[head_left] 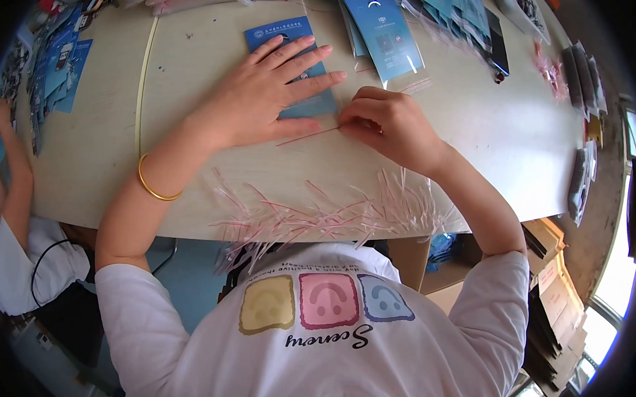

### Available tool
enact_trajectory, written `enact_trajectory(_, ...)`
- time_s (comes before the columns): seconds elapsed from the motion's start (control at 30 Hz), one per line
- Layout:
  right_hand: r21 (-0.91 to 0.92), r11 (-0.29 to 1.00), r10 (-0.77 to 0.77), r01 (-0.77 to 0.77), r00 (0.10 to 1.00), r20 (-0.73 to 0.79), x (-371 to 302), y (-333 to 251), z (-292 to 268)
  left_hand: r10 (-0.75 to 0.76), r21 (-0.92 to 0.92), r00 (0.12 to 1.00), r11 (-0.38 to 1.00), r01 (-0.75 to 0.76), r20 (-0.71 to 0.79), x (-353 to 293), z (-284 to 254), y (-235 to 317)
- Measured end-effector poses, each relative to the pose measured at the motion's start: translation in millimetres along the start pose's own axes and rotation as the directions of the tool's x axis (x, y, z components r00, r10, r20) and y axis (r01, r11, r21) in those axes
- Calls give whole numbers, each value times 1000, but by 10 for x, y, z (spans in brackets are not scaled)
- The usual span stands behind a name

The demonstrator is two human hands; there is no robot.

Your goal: The person places blue packets into small plastic bags and seals them by hand.

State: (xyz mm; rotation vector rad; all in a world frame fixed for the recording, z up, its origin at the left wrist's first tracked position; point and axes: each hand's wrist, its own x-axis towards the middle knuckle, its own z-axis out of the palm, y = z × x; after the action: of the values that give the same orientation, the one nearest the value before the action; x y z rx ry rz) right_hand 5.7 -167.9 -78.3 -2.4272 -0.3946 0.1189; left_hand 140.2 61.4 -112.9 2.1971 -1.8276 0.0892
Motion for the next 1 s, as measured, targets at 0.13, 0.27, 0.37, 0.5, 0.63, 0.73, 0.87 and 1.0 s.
enact_trajectory(0.13,-166,984,-66,58,997,-41,-19,4,119,1,22,1000,1000,0,-17,16,-14,0)
enact_trajectory(0.27,-218,961,-158,170,985,74,-217,-325,76,6,9,1000,1000,-6,30,5,-12,-16)
enact_trajectory(0.37,432,880,-255,198,964,77,-507,-553,-317,10,7,999,1000,-10,53,25,-49,23)
enact_trajectory(0.5,702,711,275,36,905,-326,-1217,-454,-784,6,25,998,1000,-8,62,51,-92,45)
enact_trajectory(0.63,463,823,543,-331,698,-466,-1917,-465,-589,1,29,995,1000,-4,99,32,-123,32)
enact_trajectory(0.73,129,757,615,-641,630,-474,-2172,-660,-359,6,48,993,999,-11,114,90,-82,32)
enact_trajectory(0.87,27,701,632,-713,603,-487,-2337,-478,-30,22,30,993,999,-26,120,187,-99,8)
enact_trajectory(1.0,-44,744,595,-667,691,-411,-2297,-470,-10,-35,37,987,999,29,157,48,-259,16)
